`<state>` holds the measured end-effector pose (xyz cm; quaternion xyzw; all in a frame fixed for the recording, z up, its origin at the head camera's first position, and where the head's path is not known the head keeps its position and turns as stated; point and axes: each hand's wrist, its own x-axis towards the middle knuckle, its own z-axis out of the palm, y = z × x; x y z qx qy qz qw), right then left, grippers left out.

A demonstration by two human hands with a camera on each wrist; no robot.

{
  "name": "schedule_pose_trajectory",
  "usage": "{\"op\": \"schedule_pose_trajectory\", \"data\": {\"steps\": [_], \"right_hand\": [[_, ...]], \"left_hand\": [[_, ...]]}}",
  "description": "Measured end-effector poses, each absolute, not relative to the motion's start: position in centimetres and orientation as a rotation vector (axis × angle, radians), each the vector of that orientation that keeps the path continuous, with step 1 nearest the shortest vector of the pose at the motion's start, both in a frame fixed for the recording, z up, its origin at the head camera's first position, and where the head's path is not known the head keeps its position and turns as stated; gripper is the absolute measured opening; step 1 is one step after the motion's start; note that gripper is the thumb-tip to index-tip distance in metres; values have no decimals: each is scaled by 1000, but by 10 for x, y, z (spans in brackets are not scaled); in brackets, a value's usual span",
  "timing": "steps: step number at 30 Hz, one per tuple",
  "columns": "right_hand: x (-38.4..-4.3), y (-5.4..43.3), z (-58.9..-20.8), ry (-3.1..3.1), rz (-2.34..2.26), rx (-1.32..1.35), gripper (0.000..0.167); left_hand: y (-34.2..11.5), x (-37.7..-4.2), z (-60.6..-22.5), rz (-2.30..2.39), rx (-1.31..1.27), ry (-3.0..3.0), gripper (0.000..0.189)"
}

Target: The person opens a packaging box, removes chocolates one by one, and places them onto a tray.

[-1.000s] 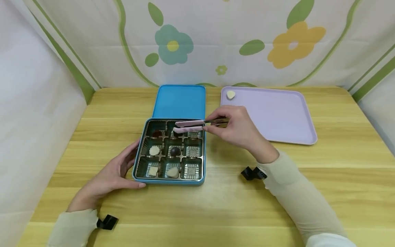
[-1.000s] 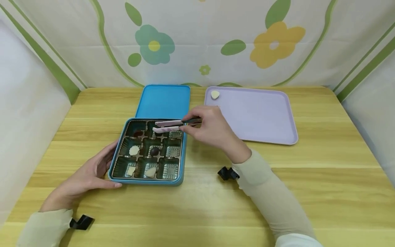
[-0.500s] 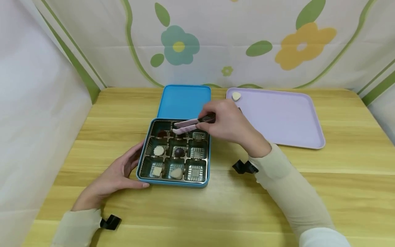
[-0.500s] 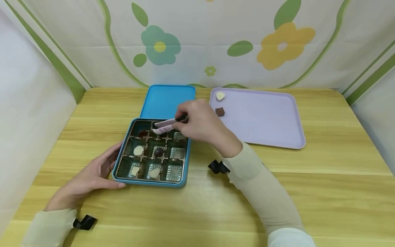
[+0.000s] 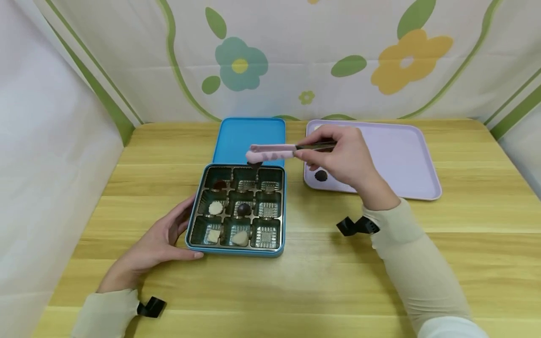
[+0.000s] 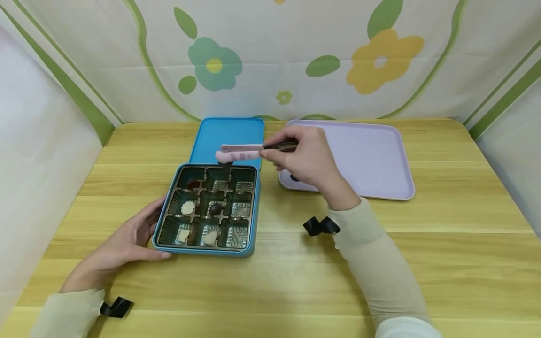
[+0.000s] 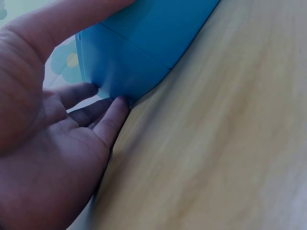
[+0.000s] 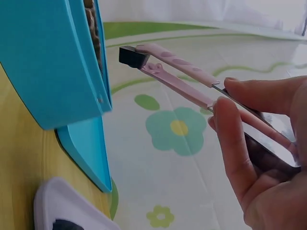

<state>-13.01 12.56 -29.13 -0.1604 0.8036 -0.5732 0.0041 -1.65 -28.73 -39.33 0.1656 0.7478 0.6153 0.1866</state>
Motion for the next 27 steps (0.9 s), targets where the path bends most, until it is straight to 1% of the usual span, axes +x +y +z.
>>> {"op": "schedule_pose_trajectory", "data": {"steps": [3, 9, 13, 16, 23, 27], "right_hand": [[-135, 139, -292, 2436, -1937, -414, 15], [-150, 170, -299, 2247, -2266, -273, 9], [-159, 190, -305, 2224, -2408, -118, 9], [-164, 205, -310, 2203, -2475, 21, 11], [-168, 237, -330, 2180, -2507, 285, 10], [-169, 255, -341, 2193, -2503, 445, 16]], "left_hand": [[-287, -17, -394, 1730, 465, 2107, 123], [-286, -19, -394, 1729, 467, 2102, 123], [-287, -19, -394, 1720, 475, 2116, 123], [-287, -18, -393, 1707, 492, 2134, 119], [-286, -16, -392, 1697, 558, 2178, 114], [-287, -17, -391, 1700, 575, 2180, 114]]}}
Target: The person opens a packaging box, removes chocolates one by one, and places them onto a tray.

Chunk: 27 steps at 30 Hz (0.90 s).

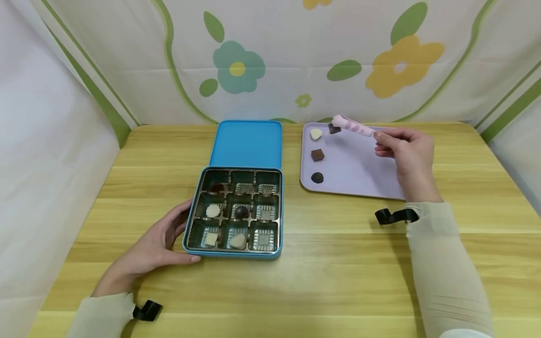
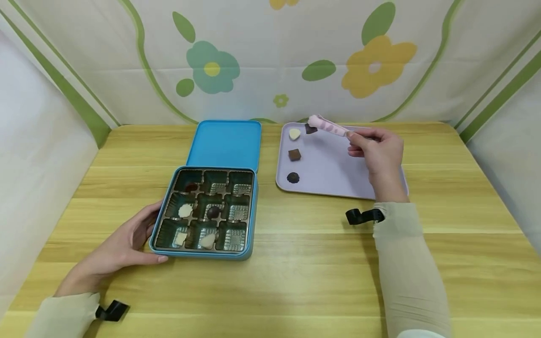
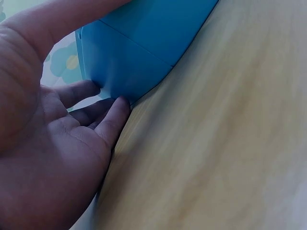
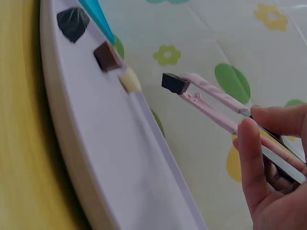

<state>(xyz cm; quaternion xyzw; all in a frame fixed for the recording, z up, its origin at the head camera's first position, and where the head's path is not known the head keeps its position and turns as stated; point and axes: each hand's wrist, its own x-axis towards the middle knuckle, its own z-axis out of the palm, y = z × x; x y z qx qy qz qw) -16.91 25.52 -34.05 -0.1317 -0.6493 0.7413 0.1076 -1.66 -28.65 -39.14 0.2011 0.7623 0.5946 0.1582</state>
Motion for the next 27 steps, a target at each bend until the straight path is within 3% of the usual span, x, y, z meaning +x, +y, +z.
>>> {"op": "schedule_pose_trajectory", "data": {"steps": [10, 27], "right_hand": [[-172, 276, -353, -1834, 2174, -662, 11], [-171, 293, -361, -1798, 2192, -782, 10]], "left_hand": [[-285, -19, -393, 1706, 566, 2186, 115], [-285, -20, -394, 1692, 523, 2202, 117]]}}
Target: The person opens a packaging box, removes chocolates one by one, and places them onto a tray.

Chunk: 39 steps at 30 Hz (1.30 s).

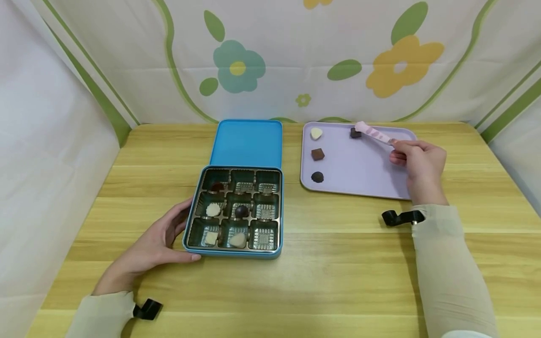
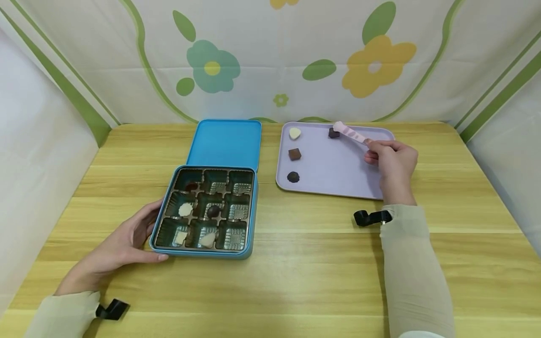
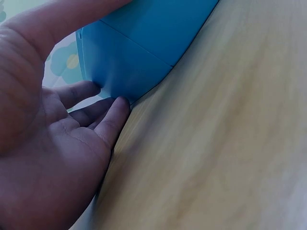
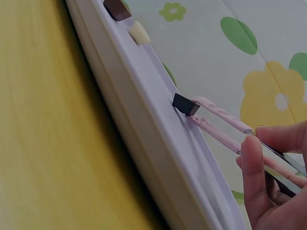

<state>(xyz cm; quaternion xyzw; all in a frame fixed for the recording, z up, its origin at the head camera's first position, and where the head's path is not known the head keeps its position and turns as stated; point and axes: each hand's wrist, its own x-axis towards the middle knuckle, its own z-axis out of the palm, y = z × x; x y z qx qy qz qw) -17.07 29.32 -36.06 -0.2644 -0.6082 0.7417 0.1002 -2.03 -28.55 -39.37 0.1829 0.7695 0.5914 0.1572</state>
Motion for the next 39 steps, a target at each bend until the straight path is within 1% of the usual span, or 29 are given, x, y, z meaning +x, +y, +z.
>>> {"op": "schedule_pose_trajectory", "data": {"steps": [13, 16, 21, 33, 39], "right_hand": [[-169, 297, -362, -1780, 2164, -805, 10], [-168, 298, -363, -1765, 2167, -797, 14], [-167, 299, -364, -1727, 2169, -760, 21], [-166, 296, -364, -1697, 2127, -680, 23], [-165, 275, -357, -1731, 2091, -564, 31]], "left_hand": [[-286, -21, -393, 1682, 499, 2204, 118], [-285, -20, -392, 1681, 494, 2205, 118], [-285, -20, -392, 1670, 478, 2203, 118], [-286, -20, -392, 1664, 465, 2200, 118], [-286, -20, -392, 1674, 460, 2196, 118]]}}
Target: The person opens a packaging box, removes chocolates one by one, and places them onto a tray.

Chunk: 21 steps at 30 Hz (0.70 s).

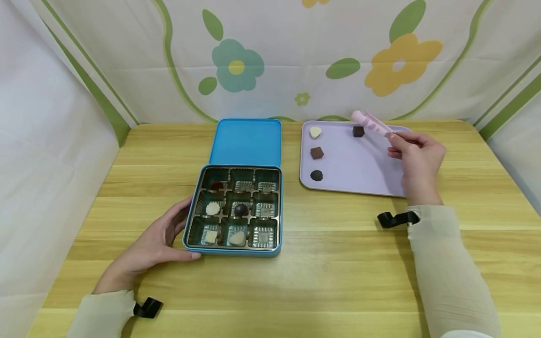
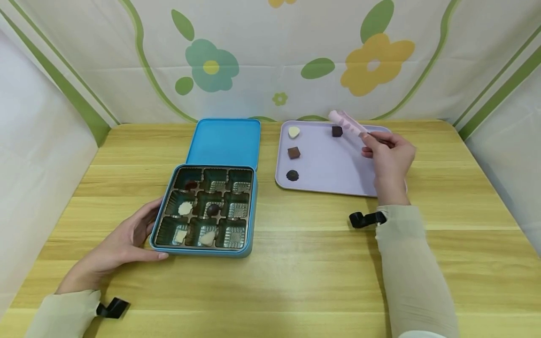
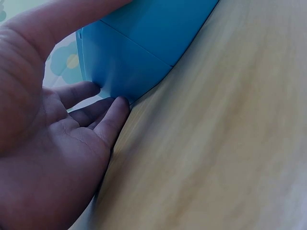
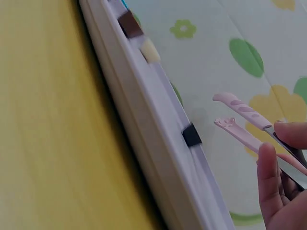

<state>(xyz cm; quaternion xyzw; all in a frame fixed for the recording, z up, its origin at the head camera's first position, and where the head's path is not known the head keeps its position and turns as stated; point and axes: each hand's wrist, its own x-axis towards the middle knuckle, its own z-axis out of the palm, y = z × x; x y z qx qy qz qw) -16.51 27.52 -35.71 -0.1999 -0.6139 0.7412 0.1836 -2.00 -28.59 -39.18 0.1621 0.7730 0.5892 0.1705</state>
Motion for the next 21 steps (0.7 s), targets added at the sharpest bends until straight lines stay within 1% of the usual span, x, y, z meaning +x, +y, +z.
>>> {"op": "schedule_pose_trajectory", "data": {"steps": [3, 10, 16, 21], "right_hand": [[-164, 255, -354, -1756, 2084, -440, 34], [-148, 203, -342, -1967, 2026, -90, 23], [-128, 170, -332, -2226, 1909, 274, 22], [-114, 150, -328, -2437, 1838, 461, 19]], "left_hand": [[-286, -21, -391, 1676, 460, 2192, 118], [-284, -20, -391, 1683, 474, 2186, 118], [-283, -21, -391, 1687, 508, 2184, 118], [-283, -22, -391, 1693, 502, 2179, 117]]}}
